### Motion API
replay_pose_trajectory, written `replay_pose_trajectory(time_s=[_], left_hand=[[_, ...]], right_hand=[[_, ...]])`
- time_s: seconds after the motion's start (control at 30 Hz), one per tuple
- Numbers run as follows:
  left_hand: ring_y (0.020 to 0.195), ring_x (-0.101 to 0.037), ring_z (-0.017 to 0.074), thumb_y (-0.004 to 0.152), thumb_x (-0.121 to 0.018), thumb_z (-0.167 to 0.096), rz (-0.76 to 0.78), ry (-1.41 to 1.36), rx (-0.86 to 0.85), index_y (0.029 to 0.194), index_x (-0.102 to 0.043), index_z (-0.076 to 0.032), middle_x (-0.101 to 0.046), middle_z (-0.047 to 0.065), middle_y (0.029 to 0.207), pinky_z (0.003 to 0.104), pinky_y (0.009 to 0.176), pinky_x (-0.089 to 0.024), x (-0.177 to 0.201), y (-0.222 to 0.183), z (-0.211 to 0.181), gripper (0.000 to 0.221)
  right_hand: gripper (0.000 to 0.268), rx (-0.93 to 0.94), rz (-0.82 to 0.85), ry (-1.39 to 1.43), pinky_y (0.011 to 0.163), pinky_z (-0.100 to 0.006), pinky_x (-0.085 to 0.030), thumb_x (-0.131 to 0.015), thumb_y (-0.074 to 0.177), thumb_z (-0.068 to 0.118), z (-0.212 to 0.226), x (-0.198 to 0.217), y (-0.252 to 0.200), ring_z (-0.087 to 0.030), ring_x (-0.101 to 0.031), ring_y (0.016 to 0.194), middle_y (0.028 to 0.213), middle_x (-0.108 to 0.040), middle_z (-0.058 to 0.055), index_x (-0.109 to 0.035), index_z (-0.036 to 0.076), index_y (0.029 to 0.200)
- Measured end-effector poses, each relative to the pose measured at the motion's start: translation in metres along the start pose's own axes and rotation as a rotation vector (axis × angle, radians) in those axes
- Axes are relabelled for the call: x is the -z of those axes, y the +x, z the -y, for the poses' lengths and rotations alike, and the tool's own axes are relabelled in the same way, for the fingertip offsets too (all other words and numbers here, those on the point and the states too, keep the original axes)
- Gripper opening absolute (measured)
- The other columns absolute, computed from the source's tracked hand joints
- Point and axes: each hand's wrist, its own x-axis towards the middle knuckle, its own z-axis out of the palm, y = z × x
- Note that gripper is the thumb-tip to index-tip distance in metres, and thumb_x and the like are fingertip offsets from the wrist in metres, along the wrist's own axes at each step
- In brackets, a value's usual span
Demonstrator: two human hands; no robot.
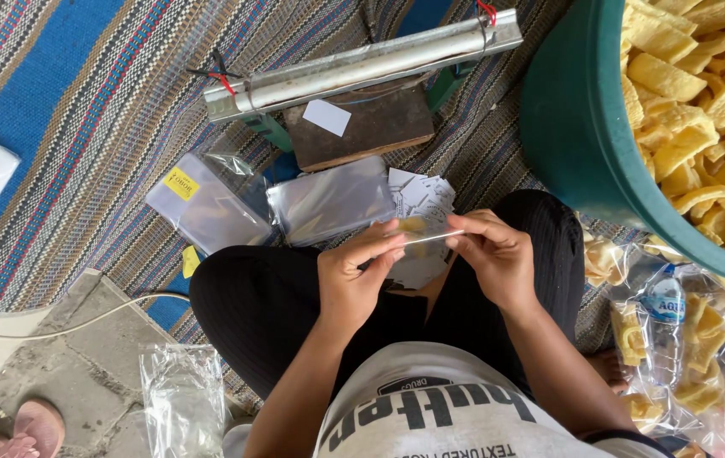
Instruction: Packaging snacks into small plastic bags, adding labels, and sealing them with a heat sealer.
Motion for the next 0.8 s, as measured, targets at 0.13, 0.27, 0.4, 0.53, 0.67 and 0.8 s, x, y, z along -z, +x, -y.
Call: replay_pose_trajectory(time_s=[0.13, 0.27, 0.4, 0.53, 0.67, 0.8], left_hand=[[0.110, -0.070, 0.0394, 0.083, -0.079, 0.008, -0.067, 0.318, -0.244, 0.100, -0.081, -0.009, -0.079, 0.016, 0.095, 0.055, 0.104, -0.051, 0.000, 0.003, 0.022, 0.024], [0.120, -0.058, 0.0564, 0.076, -0.088, -0.015, 0.149, 0.623, -0.107, 0.081, -0.081, -0.005, -0.077, 0.021, 0.104, 0.062, 0.102, -0.050, 0.025, 0.028, 0.014, 0.014], [0.118, -0.065, 0.0446, 0.086, -0.084, -0.026, 0.254, 0.253, 0.079, 0.085, -0.080, -0.011, -0.077, 0.014, 0.101, 0.055, 0.103, -0.051, 0.027, 0.057, 0.033, 0.016], [0.089, -0.074, 0.0254, 0.080, -0.087, -0.020, -0.186, -0.358, 0.324, 0.087, -0.078, -0.008, -0.075, 0.009, 0.085, 0.041, 0.078, -0.061, -0.003, 0.095, 0.044, 0.017], [0.081, -0.075, 0.0185, 0.076, -0.088, -0.012, -0.456, -0.713, 0.487, 0.084, -0.074, -0.006, -0.074, 0.010, 0.078, 0.032, 0.072, -0.062, -0.014, 0.129, 0.044, 0.017], [0.082, -0.075, 0.0192, 0.075, -0.084, -0.011, -0.489, -0.735, 0.531, 0.086, -0.076, -0.005, -0.075, 0.011, 0.084, 0.035, 0.069, -0.064, -0.020, 0.140, 0.048, 0.015]], right_hand=[[0.011, 0.173, 0.008, -0.324, 0.080, -0.042, -0.055, -0.082, 0.084, -0.002, -0.004, 0.002, 0.009, -0.030, -0.066, 0.082, 0.078, -0.071, -0.012, -0.080, 0.001, 0.094], [0.001, 0.187, 0.121, -0.330, 0.085, -0.048, -0.053, -0.080, 0.087, 0.005, -0.008, 0.011, 0.032, -0.032, -0.065, 0.086, 0.082, -0.070, -0.012, -0.079, 0.006, 0.087], [0.007, 0.070, 0.123, -0.154, 0.086, -0.041, -0.051, -0.082, 0.088, 0.011, -0.046, 0.024, 0.065, -0.026, -0.065, 0.086, 0.084, -0.070, -0.010, -0.079, 0.007, 0.083], [0.017, -0.122, -0.043, 0.344, 0.061, -0.028, -0.051, -0.084, 0.091, 0.010, -0.067, 0.013, 0.110, -0.013, -0.054, 0.068, 0.068, -0.059, -0.006, -0.072, 0.001, 0.083], [0.016, -0.307, -0.037, 0.516, 0.057, -0.026, -0.064, -0.076, 0.098, 0.010, -0.038, 0.004, 0.147, -0.011, -0.061, 0.068, 0.070, -0.061, -0.008, -0.072, -0.005, 0.097], [0.016, -0.368, -0.161, 0.447, 0.044, -0.015, -0.037, -0.076, 0.096, 0.016, -0.019, -0.011, 0.155, -0.007, -0.047, 0.057, 0.061, -0.047, 0.000, -0.072, 0.003, 0.089]])
